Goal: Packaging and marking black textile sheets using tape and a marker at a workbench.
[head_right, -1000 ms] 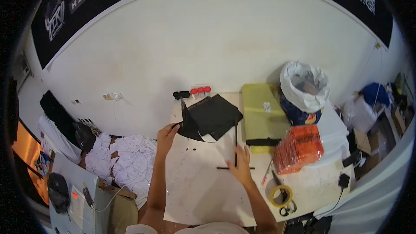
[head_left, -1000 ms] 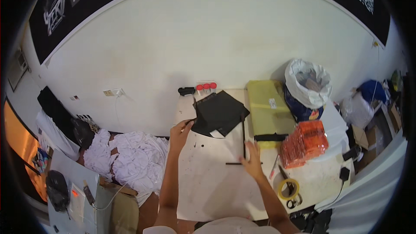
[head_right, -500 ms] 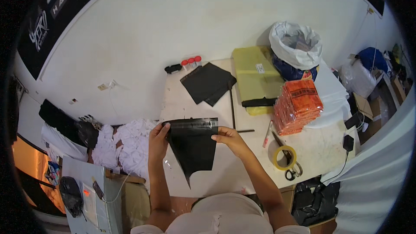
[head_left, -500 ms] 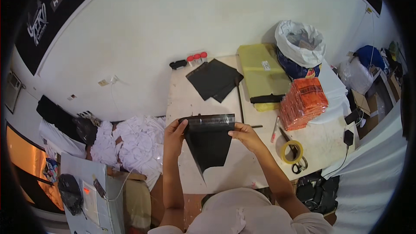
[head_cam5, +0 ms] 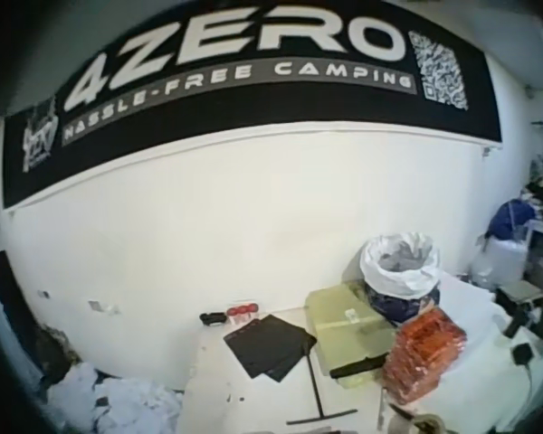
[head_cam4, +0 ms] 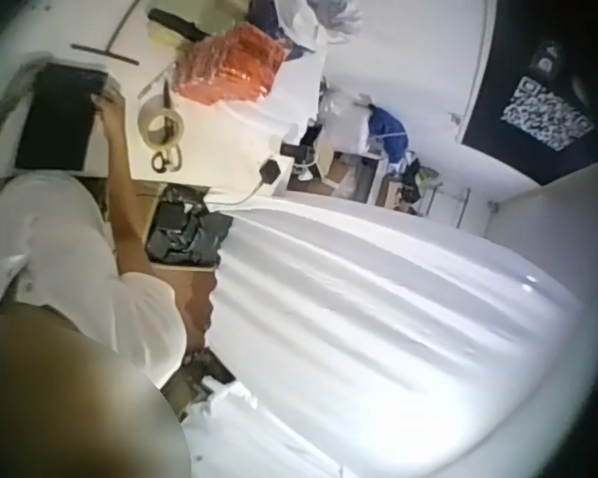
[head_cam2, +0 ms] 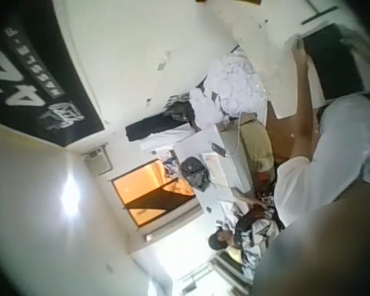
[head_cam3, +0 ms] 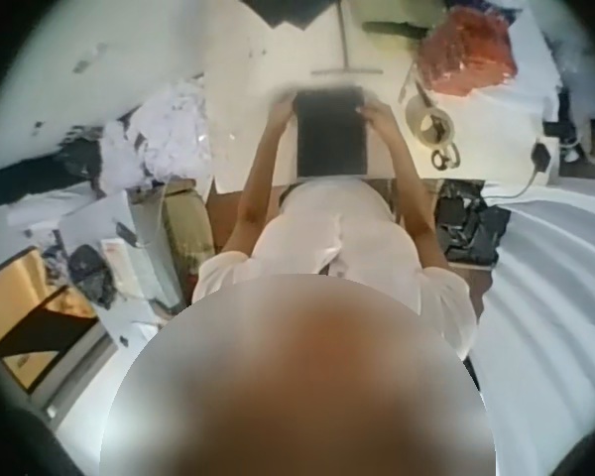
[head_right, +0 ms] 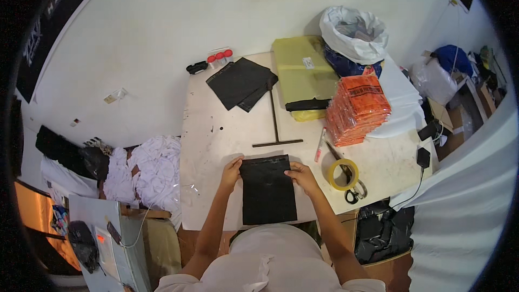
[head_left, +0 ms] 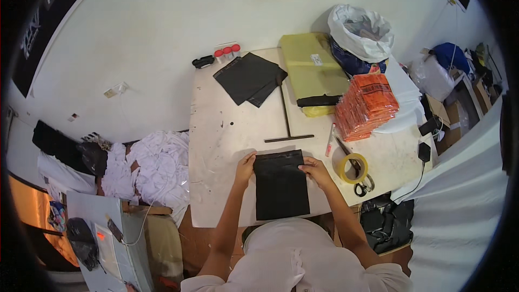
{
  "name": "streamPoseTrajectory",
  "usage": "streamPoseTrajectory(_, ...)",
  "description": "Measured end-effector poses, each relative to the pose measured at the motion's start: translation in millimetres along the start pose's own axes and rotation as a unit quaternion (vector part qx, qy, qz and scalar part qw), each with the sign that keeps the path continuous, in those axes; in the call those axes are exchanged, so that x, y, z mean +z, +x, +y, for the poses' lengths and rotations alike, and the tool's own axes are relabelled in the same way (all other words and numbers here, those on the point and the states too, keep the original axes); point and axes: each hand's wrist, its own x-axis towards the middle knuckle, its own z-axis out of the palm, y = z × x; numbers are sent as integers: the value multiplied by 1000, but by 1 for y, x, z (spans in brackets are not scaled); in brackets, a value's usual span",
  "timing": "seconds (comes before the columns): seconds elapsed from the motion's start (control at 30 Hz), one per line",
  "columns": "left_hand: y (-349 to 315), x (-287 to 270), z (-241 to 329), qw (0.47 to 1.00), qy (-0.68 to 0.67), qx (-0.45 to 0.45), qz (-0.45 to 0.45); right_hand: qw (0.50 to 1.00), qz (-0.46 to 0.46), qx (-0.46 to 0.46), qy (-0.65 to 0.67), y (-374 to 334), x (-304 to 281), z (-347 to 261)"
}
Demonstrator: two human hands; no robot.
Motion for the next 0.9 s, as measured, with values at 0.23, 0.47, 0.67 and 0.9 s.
streamPoseTrajectory(0.23,-38,81,39,867,322,377,56,991,5,-132,-6,-3,7,1)
streamPoseTrajectory(0.47,-50,102,46,871,304,386,13,977,-14,-182,-109,-21,18,-3)
streamPoseTrajectory(0.67,-39,92,45,888,288,357,28,980,3,-147,-131,-34,25,-4)
streamPoseTrajectory(0.9,-26,72,37,931,188,292,108,987,10,-124,-98,-36,15,3)
